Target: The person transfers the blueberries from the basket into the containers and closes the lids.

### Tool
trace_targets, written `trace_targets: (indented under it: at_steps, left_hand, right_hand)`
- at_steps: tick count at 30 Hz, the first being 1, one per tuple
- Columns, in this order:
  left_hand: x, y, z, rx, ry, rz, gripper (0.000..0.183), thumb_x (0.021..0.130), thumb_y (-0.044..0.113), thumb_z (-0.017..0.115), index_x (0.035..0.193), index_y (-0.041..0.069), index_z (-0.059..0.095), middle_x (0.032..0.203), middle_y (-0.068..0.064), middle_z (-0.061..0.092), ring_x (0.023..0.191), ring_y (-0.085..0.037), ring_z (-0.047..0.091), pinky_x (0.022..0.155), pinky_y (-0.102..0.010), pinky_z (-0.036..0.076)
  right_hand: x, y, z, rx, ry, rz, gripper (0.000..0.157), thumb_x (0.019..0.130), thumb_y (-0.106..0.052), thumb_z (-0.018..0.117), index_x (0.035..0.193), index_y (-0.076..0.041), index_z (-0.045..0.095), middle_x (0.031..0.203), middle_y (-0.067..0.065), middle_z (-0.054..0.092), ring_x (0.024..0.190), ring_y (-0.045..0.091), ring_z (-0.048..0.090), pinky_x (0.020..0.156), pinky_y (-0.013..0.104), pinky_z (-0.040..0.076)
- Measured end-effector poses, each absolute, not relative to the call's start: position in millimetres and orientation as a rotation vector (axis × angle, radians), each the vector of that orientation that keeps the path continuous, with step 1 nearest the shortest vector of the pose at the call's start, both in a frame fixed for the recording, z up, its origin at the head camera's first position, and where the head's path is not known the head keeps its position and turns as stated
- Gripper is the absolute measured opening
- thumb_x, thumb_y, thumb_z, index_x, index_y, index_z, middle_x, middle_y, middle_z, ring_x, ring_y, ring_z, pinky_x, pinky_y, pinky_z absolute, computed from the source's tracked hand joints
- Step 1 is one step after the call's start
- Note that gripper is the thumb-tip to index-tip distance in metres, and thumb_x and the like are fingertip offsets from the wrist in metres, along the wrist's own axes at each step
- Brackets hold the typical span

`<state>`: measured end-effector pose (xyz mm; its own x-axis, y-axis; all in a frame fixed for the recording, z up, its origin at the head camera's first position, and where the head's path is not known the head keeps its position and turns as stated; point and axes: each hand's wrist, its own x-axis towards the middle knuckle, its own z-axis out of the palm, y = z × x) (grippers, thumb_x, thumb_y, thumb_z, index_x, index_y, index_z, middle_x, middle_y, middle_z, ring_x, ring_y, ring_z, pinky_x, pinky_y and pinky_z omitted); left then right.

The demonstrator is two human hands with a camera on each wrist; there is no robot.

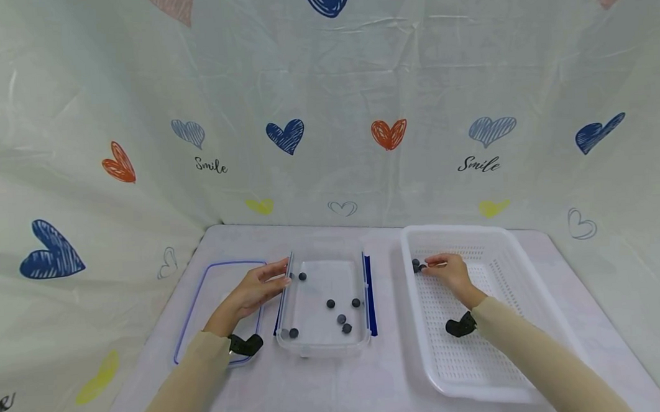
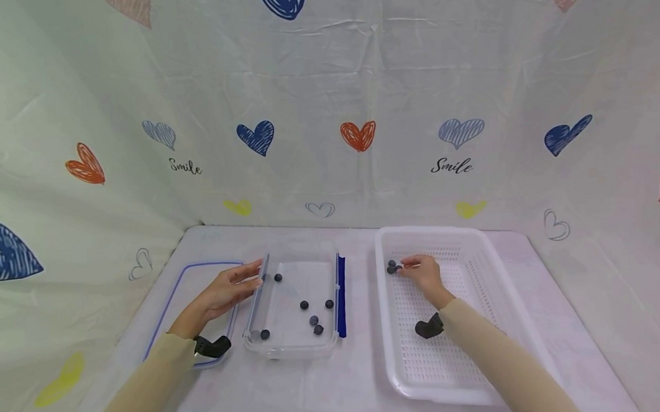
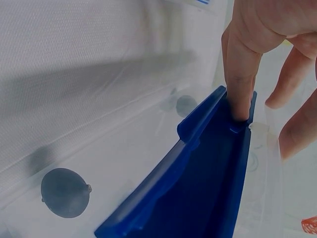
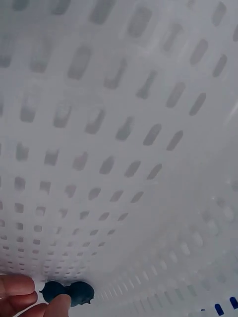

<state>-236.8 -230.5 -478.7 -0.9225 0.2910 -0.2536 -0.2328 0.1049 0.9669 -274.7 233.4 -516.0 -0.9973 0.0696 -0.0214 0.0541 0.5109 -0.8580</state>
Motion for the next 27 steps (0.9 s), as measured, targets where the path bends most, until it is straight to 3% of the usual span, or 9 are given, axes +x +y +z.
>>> trace_targets:
  at_steps: [5, 13, 27]
  left_hand:
    - [-236.8, -230.6, -478.8, 0.051, 2.016, 1.870, 0.070, 0.093, 0.013, 0.072, 0.154, 0.009, 0.038, 0.156, -0.020, 0.034, 0.127, -0.021, 0.051, 0.111, -0.040, 0.039]
    - [-236.5, -229.8, -479.1, 0.030, 2.021, 1.875, 0.070, 0.093, 0.013, 0.073, 0.154, 0.011, 0.040, 0.155, -0.018, 0.036, 0.128, -0.023, 0.050, 0.111, -0.042, 0.038]
    - [-237.7, -231.6, -481.5, 0.074, 2.008, 1.876, 0.069, 0.095, 0.013, 0.071, 0.155, 0.008, 0.036, 0.155, -0.021, 0.033, 0.130, -0.023, 0.047, 0.111, -0.039, 0.039]
  right_hand:
    - [-275.0, 229.3, -518.0, -0.096, -2.713, 1.484, 0.032, 0.078, 0.000, 0.082, 0.106, 0.012, 0.070, 0.095, 0.019, 0.071, 0.079, 0.013, 0.063, 0.064, 0.015, 0.050]
    - [-274.6, 223.2, -515.3, -0.049, -2.738, 1.423, 0.027, 0.080, 0.003, 0.079, 0.103, 0.013, 0.070, 0.098, 0.024, 0.069, 0.087, 0.027, 0.065, 0.068, 0.019, 0.051]
    - [-272.0, 228.4, -504.6, -0.098, -2.732, 1.422, 0.027, 0.085, -0.002, 0.077, 0.107, 0.012, 0.070, 0.097, 0.020, 0.070, 0.088, 0.028, 0.066, 0.065, 0.017, 0.051]
